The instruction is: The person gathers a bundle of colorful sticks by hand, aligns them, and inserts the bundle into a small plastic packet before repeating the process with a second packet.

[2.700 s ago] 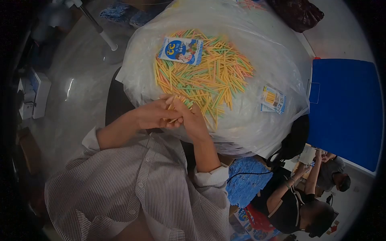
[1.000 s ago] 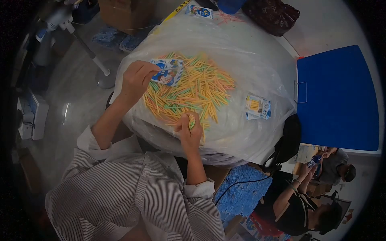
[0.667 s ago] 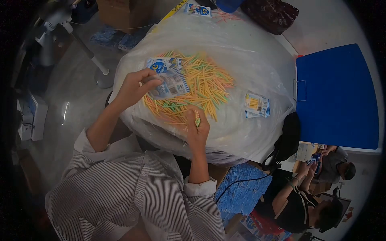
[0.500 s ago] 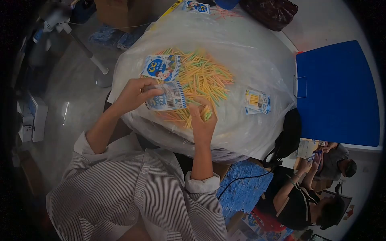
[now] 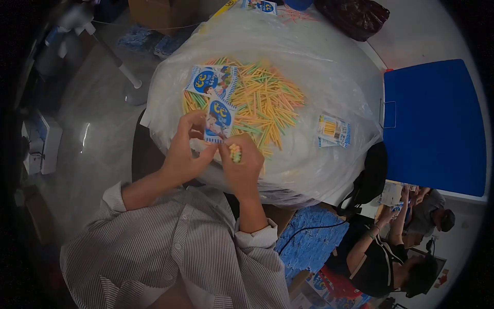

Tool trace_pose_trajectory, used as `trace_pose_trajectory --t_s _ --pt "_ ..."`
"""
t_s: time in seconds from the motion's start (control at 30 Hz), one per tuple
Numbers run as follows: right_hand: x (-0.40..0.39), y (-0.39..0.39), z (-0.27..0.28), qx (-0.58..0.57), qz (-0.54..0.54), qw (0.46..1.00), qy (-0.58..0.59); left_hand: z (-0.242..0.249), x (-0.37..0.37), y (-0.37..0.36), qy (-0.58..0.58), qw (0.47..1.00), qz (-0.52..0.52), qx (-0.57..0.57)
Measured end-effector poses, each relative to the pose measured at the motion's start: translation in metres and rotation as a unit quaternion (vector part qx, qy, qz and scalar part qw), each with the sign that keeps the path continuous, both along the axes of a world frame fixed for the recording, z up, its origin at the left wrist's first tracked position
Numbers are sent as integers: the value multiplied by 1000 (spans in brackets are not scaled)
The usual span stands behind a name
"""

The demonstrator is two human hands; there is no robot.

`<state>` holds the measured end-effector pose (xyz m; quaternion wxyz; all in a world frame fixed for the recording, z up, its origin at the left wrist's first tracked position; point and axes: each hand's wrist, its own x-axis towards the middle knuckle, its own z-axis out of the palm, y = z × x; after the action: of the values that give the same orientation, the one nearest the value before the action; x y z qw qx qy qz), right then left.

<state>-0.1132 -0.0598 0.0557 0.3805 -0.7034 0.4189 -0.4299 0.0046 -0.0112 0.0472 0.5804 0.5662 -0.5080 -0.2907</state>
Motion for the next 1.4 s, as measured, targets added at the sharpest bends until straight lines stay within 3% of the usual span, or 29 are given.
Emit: trace_pose_trajectory --t_s 0.03,0.1,0.17,0.2,0.27,0.3,0.33,0.37,0.43,0.47,0.53,0.57,0.63,0.7,0.77,0.8,0.87,0.97,1.03,1.2,1.27,1.4 --pt "2 2 -4 -113 44 993 15 -2 -4 0 16 1000 23 4" --pt "6 5 -12 -146 67 987 28 -10 -5 1 33 998 46 8" --pt "9 7 -13 -181 85 979 42 -16 -4 0 213 974 57 47" --pt "11 8 -12 -184 80 979 39 -16 -3 0 213 974 56 47" --pt "13 12 -14 -187 72 979 36 -15 0 1 164 984 33 57" --pt "13 14 -16 -80 61 995 -12 -15 3 0 163 985 32 55" --pt "13 15 -17 28 51 997 -60 -14 5 -2 77 996 54 4" --pt "14 16 -16 26 51 997 -60 -14 7 -3 -9 996 77 -48" --pt "15 16 -14 110 -18 988 -102 -7 10 -2 -45 996 63 -35" --pt "16 14 -15 110 -16 988 -103 -5 11 -1 -81 995 48 -20" --pt "16 8 -19 -107 -33 993 25 -5 13 -1 -103 994 31 17" --pt "13 6 -18 -107 -34 993 26 -5 13 -1 -124 991 14 54" --pt "8 1 -16 33 -76 996 -25 -5 12 -2 -137 988 8 66" --pt "10 1 -18 -3 -77 997 -25 -2 13 -3 -152 985 2 80" --pt "12 2 -18 -38 -82 996 -23 3 13 -5 -97 992 19 76" --pt "14 4 -13 -15 -65 997 -44 1 14 -6 -96 992 17 77" --pt "18 6 -11 8 -50 997 -63 -6 14 -9 -135 988 49 -52" --pt "23 6 -14 100 -79 984 -122 -5 9 -11 -160 977 88 -109" --pt "20 4 -21 112 -59 991 -45 -10 11 -10 -168 978 82 -95" --pt "15 2 -27 96 -43 992 -67 -13 10 -9 -192 978 76 -31" --pt "17 0 -22 77 -28 995 -48 -15 15 -11 -219 965 76 -124" --pt "13 -7 -10 201 -5 976 -79 -14 16 -11 -168 976 60 -125"
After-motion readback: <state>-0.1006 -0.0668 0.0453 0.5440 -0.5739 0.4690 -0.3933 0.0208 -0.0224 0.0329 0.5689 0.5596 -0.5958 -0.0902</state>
